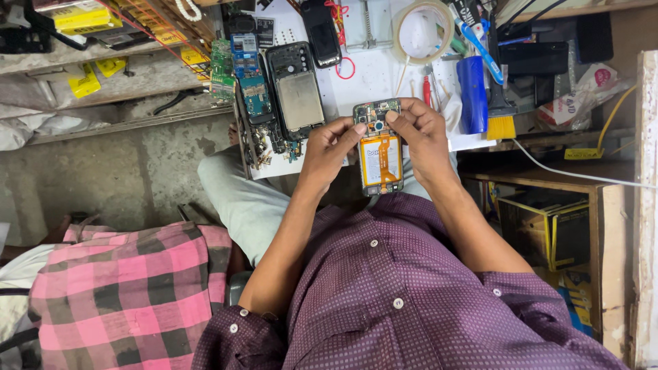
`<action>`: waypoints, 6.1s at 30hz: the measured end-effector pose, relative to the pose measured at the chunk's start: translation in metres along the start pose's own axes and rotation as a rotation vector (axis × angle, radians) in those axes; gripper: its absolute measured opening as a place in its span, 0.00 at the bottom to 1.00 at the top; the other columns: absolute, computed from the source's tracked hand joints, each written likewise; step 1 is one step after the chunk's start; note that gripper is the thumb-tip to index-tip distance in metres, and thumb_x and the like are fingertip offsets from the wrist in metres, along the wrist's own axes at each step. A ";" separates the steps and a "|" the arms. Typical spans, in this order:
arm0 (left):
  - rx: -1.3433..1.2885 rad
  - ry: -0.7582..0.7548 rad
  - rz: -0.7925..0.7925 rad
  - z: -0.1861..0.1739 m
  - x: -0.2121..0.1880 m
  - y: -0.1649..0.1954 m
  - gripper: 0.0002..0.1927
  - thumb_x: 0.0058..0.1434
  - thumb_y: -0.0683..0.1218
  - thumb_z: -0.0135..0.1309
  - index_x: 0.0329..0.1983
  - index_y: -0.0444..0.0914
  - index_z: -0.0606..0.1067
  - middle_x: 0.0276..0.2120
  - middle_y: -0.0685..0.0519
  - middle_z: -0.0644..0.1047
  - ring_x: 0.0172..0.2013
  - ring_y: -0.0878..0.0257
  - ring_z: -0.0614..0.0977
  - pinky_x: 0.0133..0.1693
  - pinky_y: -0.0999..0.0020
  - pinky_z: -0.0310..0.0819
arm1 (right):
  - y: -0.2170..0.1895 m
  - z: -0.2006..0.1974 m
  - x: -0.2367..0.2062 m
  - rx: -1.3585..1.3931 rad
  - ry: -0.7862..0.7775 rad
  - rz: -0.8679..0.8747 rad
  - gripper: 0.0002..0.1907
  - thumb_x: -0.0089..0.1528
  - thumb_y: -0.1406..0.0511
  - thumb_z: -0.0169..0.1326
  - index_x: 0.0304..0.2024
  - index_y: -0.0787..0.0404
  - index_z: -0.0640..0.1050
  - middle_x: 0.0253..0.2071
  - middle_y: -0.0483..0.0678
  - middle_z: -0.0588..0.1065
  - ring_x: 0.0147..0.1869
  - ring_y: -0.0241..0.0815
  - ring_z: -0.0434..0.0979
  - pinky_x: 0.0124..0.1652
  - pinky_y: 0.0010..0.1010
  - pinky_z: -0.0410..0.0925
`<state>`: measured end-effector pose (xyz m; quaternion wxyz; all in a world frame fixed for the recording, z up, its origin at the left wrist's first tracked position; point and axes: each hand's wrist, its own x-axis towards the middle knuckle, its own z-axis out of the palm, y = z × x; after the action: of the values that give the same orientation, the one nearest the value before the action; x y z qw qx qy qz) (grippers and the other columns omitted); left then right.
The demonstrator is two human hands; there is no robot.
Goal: The person disassembles a smartphone at a cluttered repair bench. They first work on the exposed internal board and battery, separate the mid-frame from the back cover, then use a red screwdriver to unscrew screws from the back housing, handling the phone parts one at a time.
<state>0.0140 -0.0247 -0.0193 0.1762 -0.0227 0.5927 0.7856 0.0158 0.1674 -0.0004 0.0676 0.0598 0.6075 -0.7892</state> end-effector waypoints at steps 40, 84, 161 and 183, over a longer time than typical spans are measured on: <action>-0.205 0.017 -0.058 -0.019 -0.003 -0.009 0.19 0.70 0.51 0.52 0.49 0.29 0.79 0.32 0.54 0.81 0.30 0.69 0.80 0.29 0.73 0.75 | 0.002 0.015 0.011 0.170 -0.032 0.164 0.08 0.69 0.70 0.54 0.49 0.66 0.78 0.42 0.46 0.80 0.44 0.32 0.79 0.46 0.23 0.71; -0.194 0.145 0.083 -0.082 -0.052 -0.013 0.17 0.75 0.52 0.45 0.54 0.34 0.74 0.38 0.57 0.78 0.35 0.73 0.80 0.34 0.76 0.76 | 0.014 0.101 0.019 -0.113 -0.236 0.131 0.10 0.70 0.70 0.53 0.52 0.69 0.75 0.41 0.47 0.81 0.41 0.29 0.79 0.42 0.21 0.73; 0.250 0.190 0.089 -0.033 -0.063 0.012 0.30 0.66 0.41 0.56 0.70 0.36 0.63 0.38 0.50 0.85 0.38 0.71 0.83 0.42 0.72 0.78 | -0.011 0.063 -0.017 -0.903 -0.193 -0.412 0.08 0.62 0.72 0.63 0.45 0.64 0.83 0.40 0.51 0.77 0.41 0.44 0.79 0.40 0.32 0.70; 0.255 0.168 0.087 -0.032 -0.061 0.008 0.30 0.67 0.40 0.54 0.71 0.35 0.62 0.40 0.49 0.85 0.40 0.69 0.85 0.43 0.72 0.79 | -0.015 0.060 -0.015 -0.935 -0.176 -0.447 0.07 0.63 0.73 0.62 0.45 0.65 0.82 0.42 0.52 0.76 0.40 0.44 0.79 0.38 0.31 0.70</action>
<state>0.0631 -0.0719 -0.0063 0.0933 -0.0399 0.7007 0.7062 0.0268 0.1135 0.0315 -0.0319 -0.1744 0.8846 -0.4313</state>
